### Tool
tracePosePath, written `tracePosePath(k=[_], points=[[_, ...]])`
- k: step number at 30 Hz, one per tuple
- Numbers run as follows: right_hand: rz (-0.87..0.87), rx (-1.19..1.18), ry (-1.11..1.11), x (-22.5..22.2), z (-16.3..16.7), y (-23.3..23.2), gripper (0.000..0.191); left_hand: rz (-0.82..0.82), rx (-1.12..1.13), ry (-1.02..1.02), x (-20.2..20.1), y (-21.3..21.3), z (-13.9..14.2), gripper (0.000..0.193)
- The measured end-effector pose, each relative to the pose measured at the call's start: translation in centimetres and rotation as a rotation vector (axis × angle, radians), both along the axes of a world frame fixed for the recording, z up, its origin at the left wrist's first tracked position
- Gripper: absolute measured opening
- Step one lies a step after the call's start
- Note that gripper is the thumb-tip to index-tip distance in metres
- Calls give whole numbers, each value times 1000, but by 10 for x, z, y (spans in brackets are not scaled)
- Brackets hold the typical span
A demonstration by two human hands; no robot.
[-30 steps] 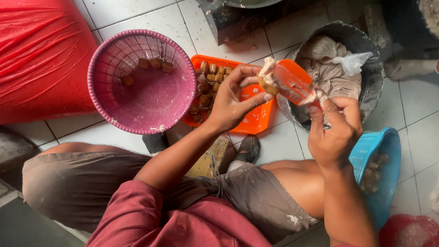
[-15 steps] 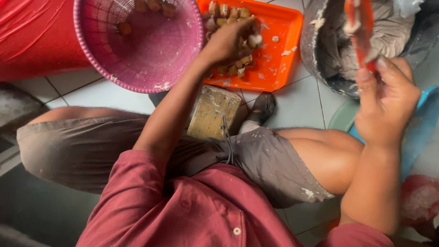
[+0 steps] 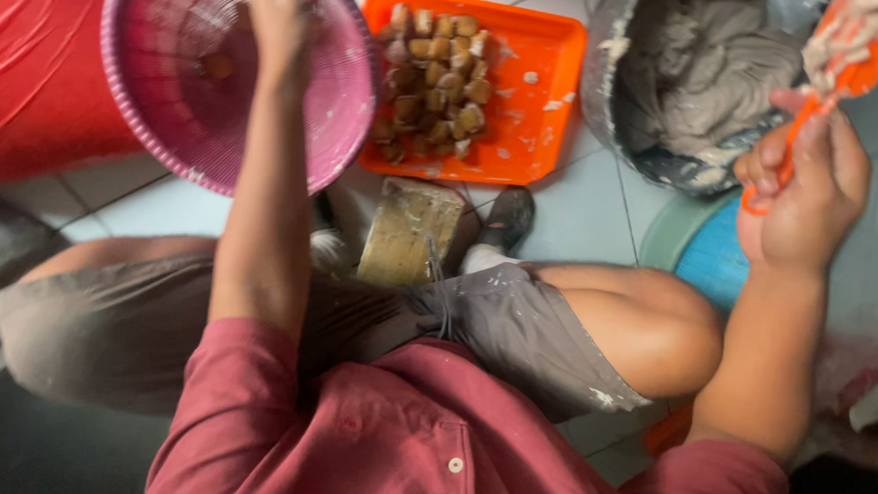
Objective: The person sits on the floor coating fried tofu cubes with batter. They hold a spatula loaded with batter, pick tofu pieces one at a time from a pink basket, spread batter over each piece by hand and with the spatula, and place the coated pieces onto an orange tray, then transfer the finished pieces into a blue basket.
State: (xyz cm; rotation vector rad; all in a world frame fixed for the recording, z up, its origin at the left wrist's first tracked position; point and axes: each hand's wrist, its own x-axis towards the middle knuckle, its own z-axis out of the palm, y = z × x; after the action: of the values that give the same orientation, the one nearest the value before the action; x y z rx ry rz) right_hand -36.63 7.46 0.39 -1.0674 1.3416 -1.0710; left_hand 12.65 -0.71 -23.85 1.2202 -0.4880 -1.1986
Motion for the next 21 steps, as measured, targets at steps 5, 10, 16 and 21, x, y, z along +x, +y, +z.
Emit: tracePosePath(k=[5, 10, 16, 21], points=[[-250, 161, 71, -79, -78, -18, 19, -146, 638, -1164, 43, 53, -41, 71], [-91, 441, 604, -123, -173, -14, 24, -318, 505, -1406, 46, 83, -54, 85], [-22, 410, 785, -127, -225, -44, 25, -246, 587, -1372, 35, 87, -59, 29], [-188, 733, 50, -94, -227, -78, 24, -306, 577, -1377, 26, 85, -57, 16]])
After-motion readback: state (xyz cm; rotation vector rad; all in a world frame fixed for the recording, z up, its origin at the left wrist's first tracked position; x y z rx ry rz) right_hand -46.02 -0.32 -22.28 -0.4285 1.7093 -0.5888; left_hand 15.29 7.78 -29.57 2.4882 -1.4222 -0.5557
